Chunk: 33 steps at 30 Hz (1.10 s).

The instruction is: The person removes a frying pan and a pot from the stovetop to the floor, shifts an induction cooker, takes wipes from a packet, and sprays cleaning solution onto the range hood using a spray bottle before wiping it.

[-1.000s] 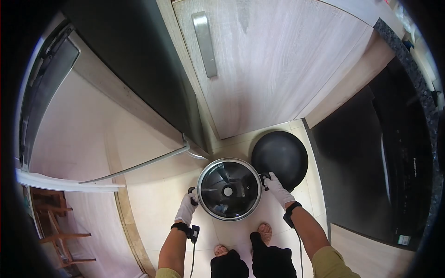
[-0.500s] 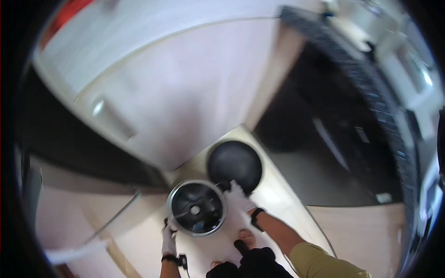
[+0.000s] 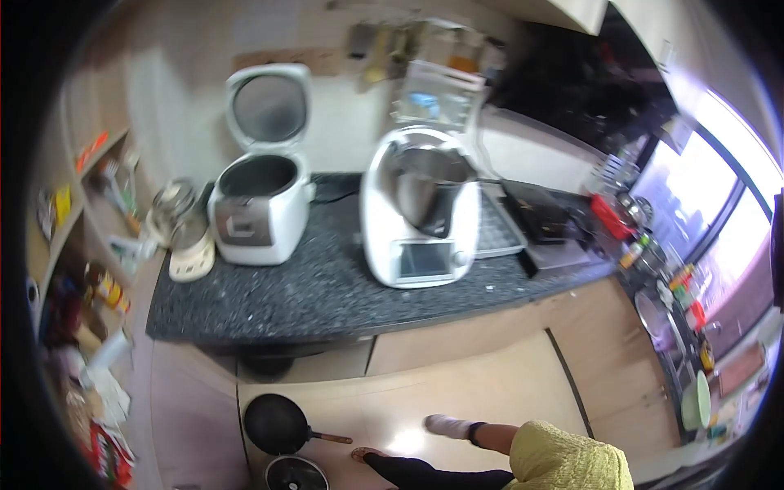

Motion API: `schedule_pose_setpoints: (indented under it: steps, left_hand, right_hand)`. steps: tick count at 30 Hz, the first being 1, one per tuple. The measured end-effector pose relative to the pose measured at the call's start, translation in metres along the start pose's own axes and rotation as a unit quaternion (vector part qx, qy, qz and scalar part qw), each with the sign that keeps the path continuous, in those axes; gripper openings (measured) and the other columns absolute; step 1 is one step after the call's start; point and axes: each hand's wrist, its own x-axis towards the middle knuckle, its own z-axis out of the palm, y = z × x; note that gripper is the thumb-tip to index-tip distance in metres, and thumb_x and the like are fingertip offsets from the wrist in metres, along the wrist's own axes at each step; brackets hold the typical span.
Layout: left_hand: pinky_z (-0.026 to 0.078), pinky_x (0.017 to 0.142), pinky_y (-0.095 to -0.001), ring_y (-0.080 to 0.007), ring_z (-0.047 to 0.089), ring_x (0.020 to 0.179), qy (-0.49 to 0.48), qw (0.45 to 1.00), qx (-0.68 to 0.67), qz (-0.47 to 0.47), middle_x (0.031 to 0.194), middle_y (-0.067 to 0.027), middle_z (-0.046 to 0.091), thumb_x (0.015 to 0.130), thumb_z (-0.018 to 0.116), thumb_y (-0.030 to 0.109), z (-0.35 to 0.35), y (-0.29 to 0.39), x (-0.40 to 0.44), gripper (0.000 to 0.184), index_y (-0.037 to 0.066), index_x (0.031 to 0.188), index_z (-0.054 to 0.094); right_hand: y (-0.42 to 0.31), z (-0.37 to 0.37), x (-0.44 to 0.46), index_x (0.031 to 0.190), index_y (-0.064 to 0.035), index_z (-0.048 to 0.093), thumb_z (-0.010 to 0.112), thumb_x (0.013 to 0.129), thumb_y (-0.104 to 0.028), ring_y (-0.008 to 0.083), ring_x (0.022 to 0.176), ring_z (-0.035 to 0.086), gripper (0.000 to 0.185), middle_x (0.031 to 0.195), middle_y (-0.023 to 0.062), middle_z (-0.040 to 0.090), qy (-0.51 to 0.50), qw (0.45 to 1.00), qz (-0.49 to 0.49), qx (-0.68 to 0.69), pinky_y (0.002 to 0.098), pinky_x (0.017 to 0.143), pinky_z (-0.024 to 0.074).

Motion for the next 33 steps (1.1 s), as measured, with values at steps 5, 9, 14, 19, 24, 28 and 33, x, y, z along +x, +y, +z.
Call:
schedule_pose_setpoints:
  steps: [5, 9, 14, 19, 24, 28, 33]
  left_hand:
    - [0.046, 0.084, -0.0370, -0.0218, 0.059, 0.097, -0.091, 0.987, 0.127, 0.029, 0.103, -0.0115, 0.063, 0.091, 0.052, 0.029, 0.040, 0.089, -0.060, 0.037, 0.006, 0.120, 0.055]
    - [0.046, 0.082, -0.0377, -0.0231, 0.060, 0.095, -0.104, 0.976, 0.191, 0.014, 0.102, -0.0129, 0.063, 0.091, 0.051, 0.028, 0.054, 0.106, -0.099, 0.036, 0.005, 0.119, 0.055]
    - [0.047, 0.081, -0.0386, -0.0247, 0.060, 0.093, -0.097, 0.959, 0.263, -0.040, 0.101, -0.0146, 0.063, 0.092, 0.050, 0.026, 0.082, 0.092, -0.129, 0.035, 0.005, 0.119, 0.056]
    - [0.047, 0.079, -0.0395, -0.0264, 0.061, 0.091, -0.109, 0.931, 0.342, -0.063, 0.100, -0.0163, 0.063, 0.093, 0.050, 0.024, 0.148, 0.073, -0.141, 0.033, 0.004, 0.118, 0.056]
    - [0.048, 0.077, -0.0404, -0.0280, 0.061, 0.089, -0.219, 0.800, 0.528, 0.181, 0.099, -0.0180, 0.063, 0.093, 0.049, 0.022, 0.261, 0.072, -0.105, 0.032, 0.003, 0.118, 0.057]
    - [0.046, 0.080, -0.0374, -0.0271, 0.059, 0.089, -0.234, 0.816, 0.427, 0.312, 0.102, -0.0176, 0.064, 0.094, 0.047, 0.026, 0.390, 0.155, -0.130, 0.036, 0.001, 0.119, 0.056]
    - [0.032, 0.107, -0.0354, -0.0248, 0.045, 0.128, -0.211, 0.896, 0.365, 0.136, 0.139, -0.0133, 0.048, 0.095, 0.046, 0.039, 0.513, 0.236, -0.170, 0.051, 0.003, 0.131, 0.051]
  right_hand:
    - [0.015, -0.098, -0.309, 0.097, -0.0014, 0.064, 0.046, 0.087, -0.019, 0.0368, 0.089, 0.065, 0.027, 0.094, 0.0215, 0.067, -0.004, 0.843, 0.449, 0.297, 0.0454, 0.074, 0.0516]
    - [0.032, 0.016, -0.427, 0.101, -0.0018, 0.067, 0.052, 0.086, -0.018, 0.0349, 0.088, 0.065, 0.026, 0.096, 0.0204, 0.068, -0.104, 0.848, 0.429, 0.294, 0.0414, 0.075, 0.0525]
    - [0.016, 0.062, -0.499, 0.108, 0.0046, 0.062, 0.059, 0.089, -0.016, 0.0271, 0.085, 0.068, 0.028, 0.099, 0.0146, 0.069, 0.096, 0.587, 0.386, 0.705, 0.0362, 0.069, 0.0552]
    - [0.075, 0.060, -0.520, 0.108, 0.0032, 0.062, 0.056, 0.090, -0.016, 0.0247, 0.083, 0.068, 0.027, 0.096, 0.0129, 0.070, 0.094, 0.517, 0.453, 0.720, 0.0347, 0.070, 0.0541]
    - [0.185, 0.017, -0.563, 0.102, -0.0001, 0.066, 0.058, 0.089, -0.018, 0.0194, 0.075, 0.066, 0.023, 0.087, 0.0110, 0.070, 0.190, 0.523, 0.517, 0.651, 0.0306, 0.069, 0.0524]
    - [0.261, 0.028, -0.589, 0.100, -0.0014, 0.067, 0.059, 0.089, -0.020, 0.0178, 0.075, 0.065, 0.023, 0.085, 0.0105, 0.070, 0.269, 0.514, 0.501, 0.642, 0.0298, 0.067, 0.0511]
    - [0.315, 0.001, -0.603, 0.102, -0.0008, 0.066, 0.058, 0.090, -0.018, 0.0176, 0.078, 0.065, 0.023, 0.088, 0.0109, 0.070, 0.219, 0.568, 0.514, 0.605, 0.0293, 0.068, 0.0512]
